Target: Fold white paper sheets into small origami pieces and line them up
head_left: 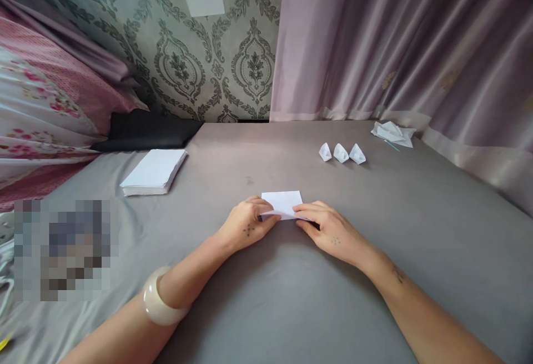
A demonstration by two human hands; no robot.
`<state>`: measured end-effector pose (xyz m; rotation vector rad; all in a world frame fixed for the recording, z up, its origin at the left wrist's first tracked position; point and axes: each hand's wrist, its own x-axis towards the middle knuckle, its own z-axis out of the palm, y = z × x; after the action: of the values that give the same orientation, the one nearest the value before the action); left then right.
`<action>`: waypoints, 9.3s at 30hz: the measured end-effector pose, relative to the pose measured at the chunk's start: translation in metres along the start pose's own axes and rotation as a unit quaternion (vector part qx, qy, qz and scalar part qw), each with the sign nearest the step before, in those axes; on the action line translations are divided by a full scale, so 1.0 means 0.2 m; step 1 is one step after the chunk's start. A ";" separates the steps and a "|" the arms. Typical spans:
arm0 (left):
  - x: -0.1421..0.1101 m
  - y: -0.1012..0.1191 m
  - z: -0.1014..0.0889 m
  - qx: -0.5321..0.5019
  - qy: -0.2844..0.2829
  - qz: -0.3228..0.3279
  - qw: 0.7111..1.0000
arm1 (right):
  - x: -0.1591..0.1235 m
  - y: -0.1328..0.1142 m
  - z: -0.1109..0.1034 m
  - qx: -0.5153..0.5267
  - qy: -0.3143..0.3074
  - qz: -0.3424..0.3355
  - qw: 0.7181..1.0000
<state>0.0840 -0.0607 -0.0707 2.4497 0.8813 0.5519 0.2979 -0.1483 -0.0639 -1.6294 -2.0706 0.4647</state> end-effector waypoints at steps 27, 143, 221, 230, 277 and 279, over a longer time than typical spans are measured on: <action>0.01 0.00 0.08 0.061 0.089 -0.160 0.981 | 0.12 -0.01 0.13 -0.050 0.135 0.199 0.969; -0.02 0.02 0.02 0.186 0.103 0.118 0.970 | 0.03 -0.18 0.13 -0.288 0.207 -0.126 0.927; 0.02 0.01 0.15 -0.027 0.120 -0.164 0.979 | 0.14 0.01 0.15 -0.033 0.138 0.160 0.977; 0.01 0.00 0.16 0.003 0.124 -0.142 0.982 | 0.14 0.02 0.16 -0.032 0.148 0.149 0.977; -0.10 0.17 -0.02 0.157 -0.030 -0.077 0.984 | -0.10 -0.19 0.11 -0.232 0.028 0.126 0.964; -0.06 0.16 -0.03 0.099 -0.017 -0.133 0.986 | -0.08 -0.17 0.07 -0.214 0.029 0.144 0.966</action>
<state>0.0875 -0.0879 -0.0508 2.4483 1.2780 0.3399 0.2659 -0.1720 -0.0604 -2.1800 -1.9930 0.0549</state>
